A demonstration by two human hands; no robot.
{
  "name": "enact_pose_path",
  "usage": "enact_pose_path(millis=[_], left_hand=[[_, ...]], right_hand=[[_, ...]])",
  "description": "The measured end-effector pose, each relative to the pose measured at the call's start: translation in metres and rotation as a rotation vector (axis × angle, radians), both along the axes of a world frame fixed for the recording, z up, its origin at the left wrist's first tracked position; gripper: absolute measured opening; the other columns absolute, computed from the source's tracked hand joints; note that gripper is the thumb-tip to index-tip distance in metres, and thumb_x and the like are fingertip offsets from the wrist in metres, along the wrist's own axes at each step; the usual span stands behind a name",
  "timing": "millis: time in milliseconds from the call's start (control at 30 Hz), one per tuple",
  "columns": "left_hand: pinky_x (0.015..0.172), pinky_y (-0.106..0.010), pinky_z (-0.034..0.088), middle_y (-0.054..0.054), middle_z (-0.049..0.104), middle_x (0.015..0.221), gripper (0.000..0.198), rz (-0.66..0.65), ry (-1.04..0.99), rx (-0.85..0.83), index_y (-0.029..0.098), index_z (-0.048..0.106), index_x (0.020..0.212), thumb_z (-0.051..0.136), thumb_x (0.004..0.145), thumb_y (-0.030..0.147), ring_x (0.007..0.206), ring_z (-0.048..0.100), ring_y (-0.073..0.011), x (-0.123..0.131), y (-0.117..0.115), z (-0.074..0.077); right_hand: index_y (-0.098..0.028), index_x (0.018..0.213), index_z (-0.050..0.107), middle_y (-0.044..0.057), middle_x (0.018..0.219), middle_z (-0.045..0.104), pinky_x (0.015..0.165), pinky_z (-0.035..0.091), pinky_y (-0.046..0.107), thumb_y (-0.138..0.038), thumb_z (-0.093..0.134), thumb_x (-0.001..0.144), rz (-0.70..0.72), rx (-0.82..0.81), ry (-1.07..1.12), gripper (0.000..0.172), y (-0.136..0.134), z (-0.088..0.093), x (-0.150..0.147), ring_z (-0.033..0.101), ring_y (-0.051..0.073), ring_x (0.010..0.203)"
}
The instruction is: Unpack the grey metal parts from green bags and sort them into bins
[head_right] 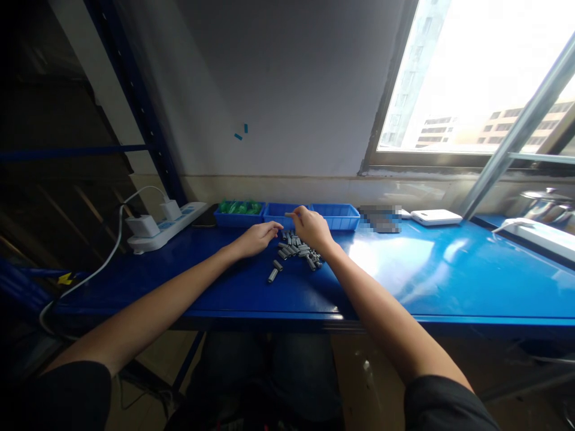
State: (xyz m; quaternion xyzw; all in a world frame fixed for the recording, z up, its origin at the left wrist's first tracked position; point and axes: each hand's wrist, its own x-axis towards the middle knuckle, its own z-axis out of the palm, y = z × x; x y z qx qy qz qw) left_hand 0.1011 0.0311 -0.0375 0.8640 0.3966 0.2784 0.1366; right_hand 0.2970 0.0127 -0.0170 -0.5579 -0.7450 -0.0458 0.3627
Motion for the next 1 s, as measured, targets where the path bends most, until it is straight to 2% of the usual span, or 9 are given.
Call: enact_pose_path(millis=[67,167,267,400,533,633,733,800,1000], left_hand=[[0.091,-0.036,0.045,-0.007,0.064,0.111,0.040,0.023,0.179,0.006,0.029,0.056,0.129,0.036,0.094,0.029,0.105,0.058,-0.0230,-0.001,0.001,-0.002],[0.095,-0.045,0.041,-0.007,0.059,0.118,0.042,0.074,0.356,-0.022,0.039,0.055,0.130,0.037,0.093,0.030,0.110,0.053,-0.0273,-0.004,-0.001,0.000],[0.095,-0.050,0.040,-0.007,0.058,0.120,0.035,0.104,0.391,-0.023,0.036,0.057,0.123,0.040,0.092,0.038,0.114,0.051,-0.0299,-0.006,-0.004,0.006],[0.090,-0.043,0.044,-0.007,0.061,0.114,0.029,0.140,0.358,0.022,0.027,0.059,0.108,0.052,0.086,0.044,0.108,0.056,-0.0283,-0.007,-0.006,0.010],[0.080,-0.032,0.047,-0.008,0.065,0.102,0.022,0.168,0.314,0.045,0.022,0.059,0.102,0.057,0.083,0.032,0.094,0.061,-0.0238,-0.008,-0.006,0.010],[0.079,-0.031,0.048,-0.008,0.067,0.100,0.023,0.199,0.294,0.042,0.020,0.059,0.103,0.056,0.083,0.031,0.092,0.062,-0.0238,-0.008,-0.005,0.010],[0.080,-0.034,0.049,-0.011,0.067,0.101,0.033,0.262,0.266,0.031,0.019,0.061,0.099,0.059,0.080,0.046,0.094,0.062,-0.0272,-0.007,-0.005,0.008],[0.080,-0.036,0.049,-0.012,0.067,0.102,0.035,0.300,0.262,0.035,0.019,0.064,0.093,0.059,0.079,0.050,0.095,0.062,-0.0291,-0.007,-0.004,0.007],[0.077,-0.035,0.049,-0.010,0.068,0.101,0.020,0.337,0.271,0.030,0.022,0.070,0.086,0.057,0.080,0.036,0.094,0.064,-0.0288,-0.009,-0.001,0.004]], right_hand=[[-0.020,0.100,0.063,0.006,0.080,0.070,0.065,0.037,0.027,-0.037,0.042,0.094,-0.116,-0.027,-0.006,0.028,0.008,-0.002,0.011,0.062,0.020,0.075],[-0.020,0.102,0.064,0.007,0.082,0.071,0.065,0.037,0.028,-0.040,0.045,0.093,-0.227,-0.074,-0.014,0.029,0.019,-0.007,0.025,0.064,0.023,0.081],[-0.021,0.103,0.065,0.008,0.085,0.071,0.065,0.038,0.029,-0.043,0.046,0.093,-0.277,-0.113,-0.016,0.031,0.025,-0.011,0.032,0.065,0.024,0.083],[-0.022,0.104,0.066,0.008,0.088,0.072,0.066,0.040,0.029,-0.046,0.048,0.091,-0.288,-0.140,-0.008,0.033,0.027,-0.013,0.032,0.065,0.024,0.085],[-0.021,0.104,0.067,0.008,0.086,0.072,0.067,0.041,0.030,-0.047,0.047,0.091,-0.289,-0.134,0.004,0.036,0.026,-0.011,0.030,0.064,0.024,0.084],[-0.020,0.105,0.068,0.008,0.082,0.071,0.067,0.040,0.029,-0.047,0.044,0.091,-0.279,-0.105,0.016,0.038,0.024,-0.009,0.029,0.064,0.024,0.082],[-0.020,0.103,0.068,0.006,0.076,0.070,0.066,0.039,0.029,-0.044,0.045,0.091,-0.246,-0.072,0.033,0.036,0.019,-0.006,0.025,0.063,0.022,0.076],[-0.020,0.102,0.068,0.005,0.072,0.068,0.066,0.039,0.028,-0.042,0.045,0.091,-0.185,-0.054,0.036,0.034,0.014,-0.004,0.019,0.061,0.020,0.071],[-0.020,0.101,0.068,0.000,0.065,0.062,0.060,0.034,0.024,-0.037,0.049,0.089,0.127,-0.088,-0.049,0.028,-0.002,-0.003,-0.005,0.054,0.014,0.060]])
